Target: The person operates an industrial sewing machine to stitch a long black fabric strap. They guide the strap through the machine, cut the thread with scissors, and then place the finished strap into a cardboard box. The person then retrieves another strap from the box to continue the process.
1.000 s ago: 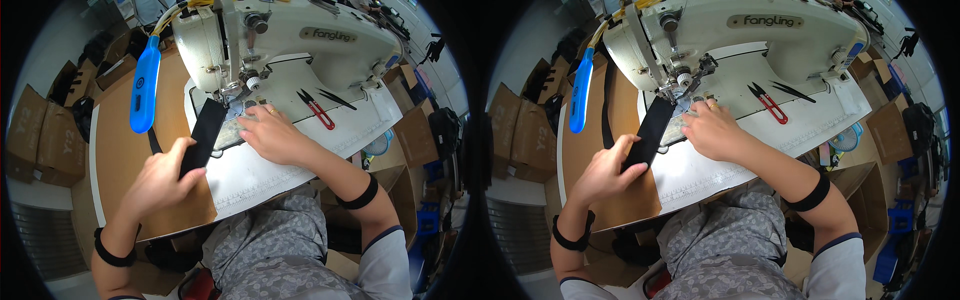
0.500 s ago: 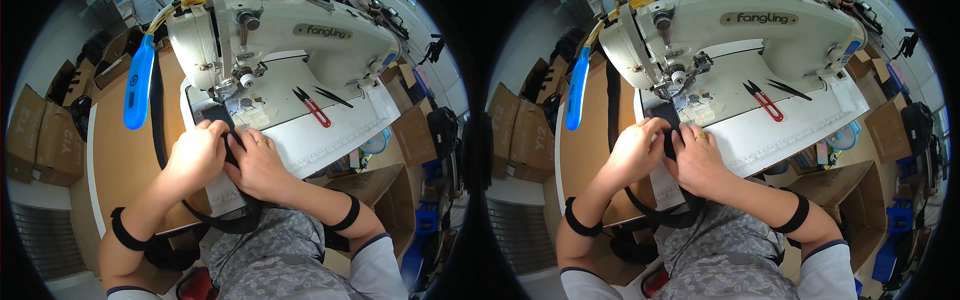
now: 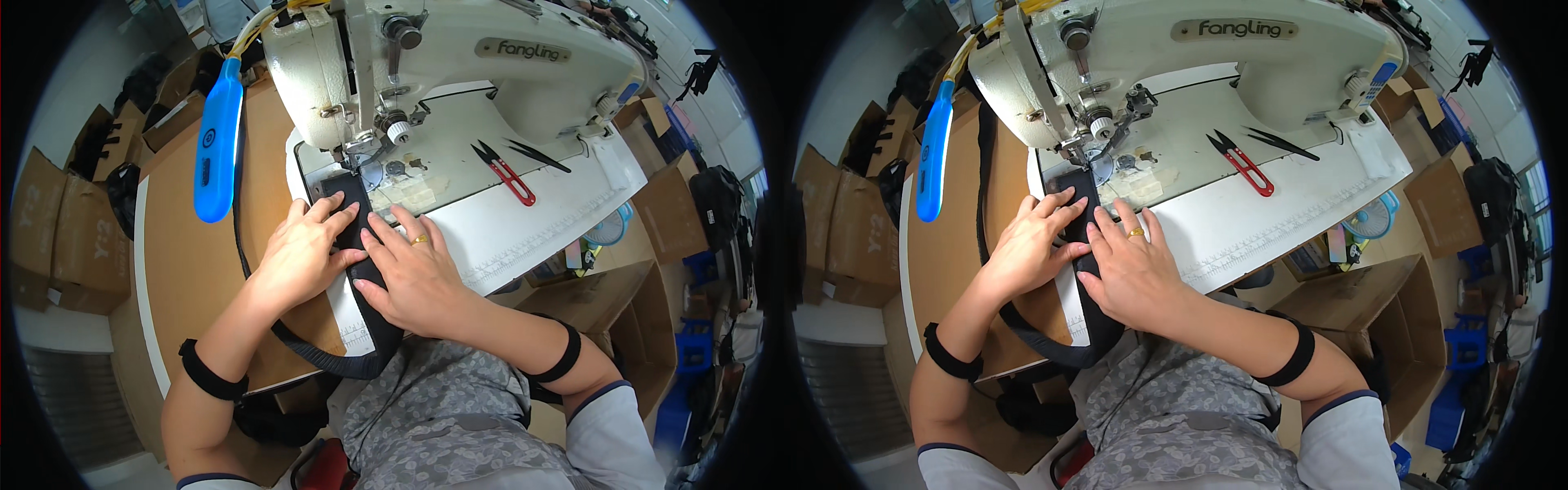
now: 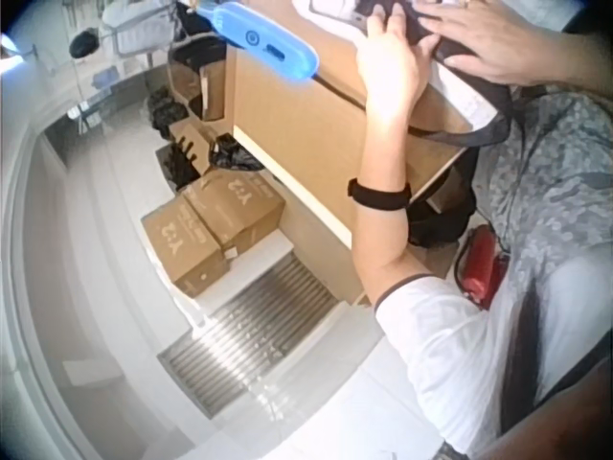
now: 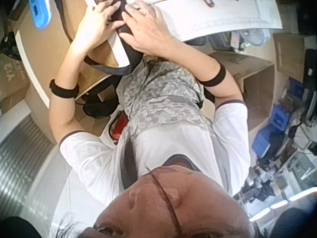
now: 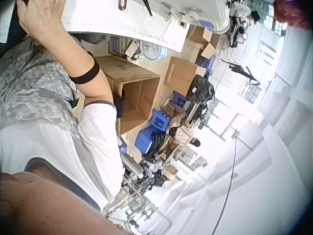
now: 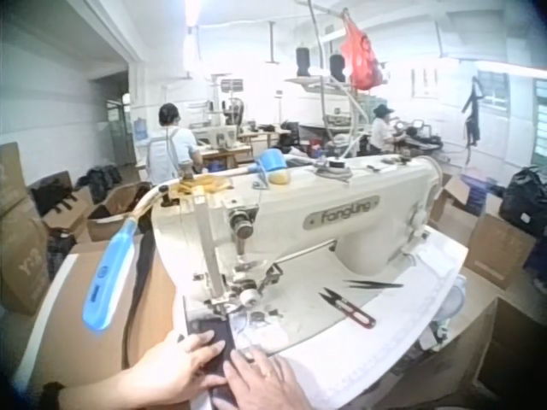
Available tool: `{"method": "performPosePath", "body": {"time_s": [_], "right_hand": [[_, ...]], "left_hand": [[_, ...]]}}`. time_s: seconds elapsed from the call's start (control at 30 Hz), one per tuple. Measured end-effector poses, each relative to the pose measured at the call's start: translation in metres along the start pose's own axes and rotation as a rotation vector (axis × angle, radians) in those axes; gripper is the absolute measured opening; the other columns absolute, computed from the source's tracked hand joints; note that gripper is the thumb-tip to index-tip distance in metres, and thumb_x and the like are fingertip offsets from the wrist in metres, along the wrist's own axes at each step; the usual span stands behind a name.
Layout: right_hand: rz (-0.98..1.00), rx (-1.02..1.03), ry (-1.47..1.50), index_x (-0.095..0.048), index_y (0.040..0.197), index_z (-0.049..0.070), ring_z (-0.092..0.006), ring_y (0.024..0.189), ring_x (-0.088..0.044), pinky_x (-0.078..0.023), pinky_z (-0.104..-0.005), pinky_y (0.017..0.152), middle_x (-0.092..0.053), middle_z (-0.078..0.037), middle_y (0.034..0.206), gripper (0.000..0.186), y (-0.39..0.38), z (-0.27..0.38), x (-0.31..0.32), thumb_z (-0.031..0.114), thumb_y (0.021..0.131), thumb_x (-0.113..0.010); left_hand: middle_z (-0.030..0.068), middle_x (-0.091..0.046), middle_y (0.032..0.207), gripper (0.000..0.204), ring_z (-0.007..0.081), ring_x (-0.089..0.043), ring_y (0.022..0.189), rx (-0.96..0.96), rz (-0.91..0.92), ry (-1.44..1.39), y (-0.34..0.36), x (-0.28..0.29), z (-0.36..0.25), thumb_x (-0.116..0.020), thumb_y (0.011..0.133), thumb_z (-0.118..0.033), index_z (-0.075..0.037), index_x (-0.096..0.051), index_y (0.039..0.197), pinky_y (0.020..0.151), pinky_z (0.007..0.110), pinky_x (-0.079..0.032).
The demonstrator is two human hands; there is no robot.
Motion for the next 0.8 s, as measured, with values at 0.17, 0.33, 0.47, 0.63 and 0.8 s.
{"method": "performPosePath", "body": {"time_s": [0.17,0.33,0.47,0.63,0.8], "right_hand": [[0.023,-0.005,-0.01,-0.052,0.117,-0.005,-0.0348,0.124,-0.032,-0.024,-0.0506,0.102,-0.045,-0.018,0.127,0.055,-0.001,-0.003,0.001,0.033,0.078,-0.06],[0.043,-0.007,-0.012,-0.052,0.118,-0.004,-0.0354,0.124,-0.032,-0.023,-0.0507,0.102,-0.045,-0.018,0.128,0.055,0.0,-0.004,0.0,0.033,0.078,-0.06],[0.034,-0.004,-0.002,-0.052,0.119,-0.003,-0.0359,0.124,-0.032,-0.023,-0.0507,0.102,-0.045,-0.017,0.128,0.055,0.001,-0.007,0.0,0.033,0.078,-0.06],[0.013,0.009,0.006,-0.052,0.118,-0.003,-0.0359,0.123,-0.033,-0.023,-0.0507,0.102,-0.046,-0.015,0.127,0.056,0.003,-0.013,0.0,0.033,0.077,-0.061],[-0.054,-0.036,-0.046,-0.056,0.113,-0.002,-0.0345,0.12,-0.037,-0.026,-0.0495,0.1,-0.05,-0.013,0.122,0.055,0.004,-0.014,0.004,0.035,0.074,-0.066]], "left_hand": [[0.0115,-0.048,0.127,0.058,0.0318,-0.047,0.1,0.009,-0.019,-0.049,-0.001,-0.001,0.0,-0.071,0.071,-0.033,-0.007,-0.055,0.12,0.087,0.039,-0.045],[0.0135,-0.046,0.13,0.064,0.0336,-0.045,0.103,0.047,0.013,-0.064,-0.002,-0.005,0.001,-0.073,0.069,-0.033,-0.006,-0.053,0.122,0.09,0.04,-0.042],[0.0146,-0.047,0.128,0.064,0.0329,-0.046,0.101,0.048,-0.031,-0.044,-0.001,-0.003,0.002,-0.074,0.067,-0.035,-0.005,-0.054,0.12,0.089,0.04,-0.042],[0.0157,-0.048,0.126,0.065,0.0328,-0.046,0.101,0.059,-0.042,-0.036,0.004,-0.002,0.002,-0.074,0.066,-0.036,-0.003,-0.055,0.119,0.089,0.04,-0.042],[0.0162,-0.049,0.125,0.067,0.033,-0.046,0.102,0.047,-0.083,-0.032,0.007,-0.001,0.005,-0.074,0.065,-0.038,-0.002,-0.056,0.118,0.089,0.04,-0.042]]}}
Point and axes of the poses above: each hand's wrist, its own y-axis towards the middle knuckle, its own x-axis out of the back of the hand, z = x × y, the point moved 10 cm from there along y, towards the middle knuckle
